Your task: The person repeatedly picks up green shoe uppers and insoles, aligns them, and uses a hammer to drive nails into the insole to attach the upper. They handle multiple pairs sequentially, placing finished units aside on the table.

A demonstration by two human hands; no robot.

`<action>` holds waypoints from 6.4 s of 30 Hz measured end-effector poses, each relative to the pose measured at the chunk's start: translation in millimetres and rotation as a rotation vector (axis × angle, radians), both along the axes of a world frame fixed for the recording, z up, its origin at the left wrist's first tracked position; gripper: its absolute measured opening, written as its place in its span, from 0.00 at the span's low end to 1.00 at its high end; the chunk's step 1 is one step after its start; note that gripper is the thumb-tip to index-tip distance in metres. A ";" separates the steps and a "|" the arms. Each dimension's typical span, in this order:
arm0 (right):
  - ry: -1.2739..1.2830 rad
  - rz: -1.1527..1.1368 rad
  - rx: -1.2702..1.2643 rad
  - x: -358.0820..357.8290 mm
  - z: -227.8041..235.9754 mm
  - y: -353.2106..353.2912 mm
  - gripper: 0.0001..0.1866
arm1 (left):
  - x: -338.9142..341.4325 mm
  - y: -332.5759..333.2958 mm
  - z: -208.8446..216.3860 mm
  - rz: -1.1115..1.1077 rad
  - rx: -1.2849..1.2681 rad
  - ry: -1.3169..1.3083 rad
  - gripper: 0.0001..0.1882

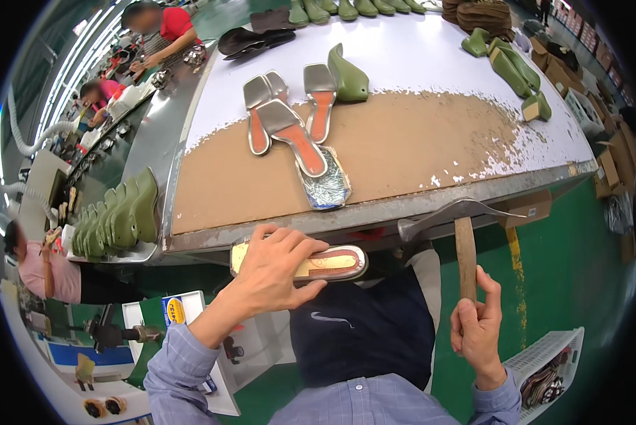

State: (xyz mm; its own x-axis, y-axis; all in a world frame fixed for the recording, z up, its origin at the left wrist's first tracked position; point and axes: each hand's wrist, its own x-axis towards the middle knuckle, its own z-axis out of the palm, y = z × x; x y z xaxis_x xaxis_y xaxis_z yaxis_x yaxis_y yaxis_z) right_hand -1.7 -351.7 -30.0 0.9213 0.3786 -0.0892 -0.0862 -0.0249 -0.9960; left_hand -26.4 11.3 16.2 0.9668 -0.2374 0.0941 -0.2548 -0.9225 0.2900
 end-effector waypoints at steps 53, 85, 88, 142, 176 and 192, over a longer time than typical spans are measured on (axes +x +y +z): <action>-0.922 -0.154 -0.594 72.4 12.6 37.5 0.25 | 1.0 1.8 -13.3 -0.052 0.175 -0.065 0.30; -1.114 -0.230 -1.225 214.3 -83.7 27.0 0.19 | -34.9 270.3 -55.7 0.981 0.586 -0.638 0.22; -1.138 -0.237 -1.207 212.7 -76.1 31.2 0.18 | 53.0 219.4 -47.6 1.043 -0.031 -0.236 0.29; -0.457 0.116 0.049 192.9 17.2 208.6 0.24 | 53.0 79.5 -74.5 0.671 -1.839 -0.311 0.32; -0.902 0.436 -0.319 59.0 -47.2 169.6 0.36 | 28.8 34.0 -15.7 0.359 -0.543 -0.277 0.12; -0.911 0.415 -0.390 50.2 -40.9 164.6 0.39 | 143.4 36.2 -68.7 0.206 0.002 -0.030 0.10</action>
State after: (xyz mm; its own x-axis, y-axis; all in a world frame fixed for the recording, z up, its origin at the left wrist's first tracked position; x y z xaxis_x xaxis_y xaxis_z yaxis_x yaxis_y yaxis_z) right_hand 48.5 -187.1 -70.9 0.5080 0.7710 0.3841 0.7730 -0.2114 -0.5982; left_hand 117.0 47.6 -52.4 0.9918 -0.0350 0.1232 -0.0689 -0.9567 0.2829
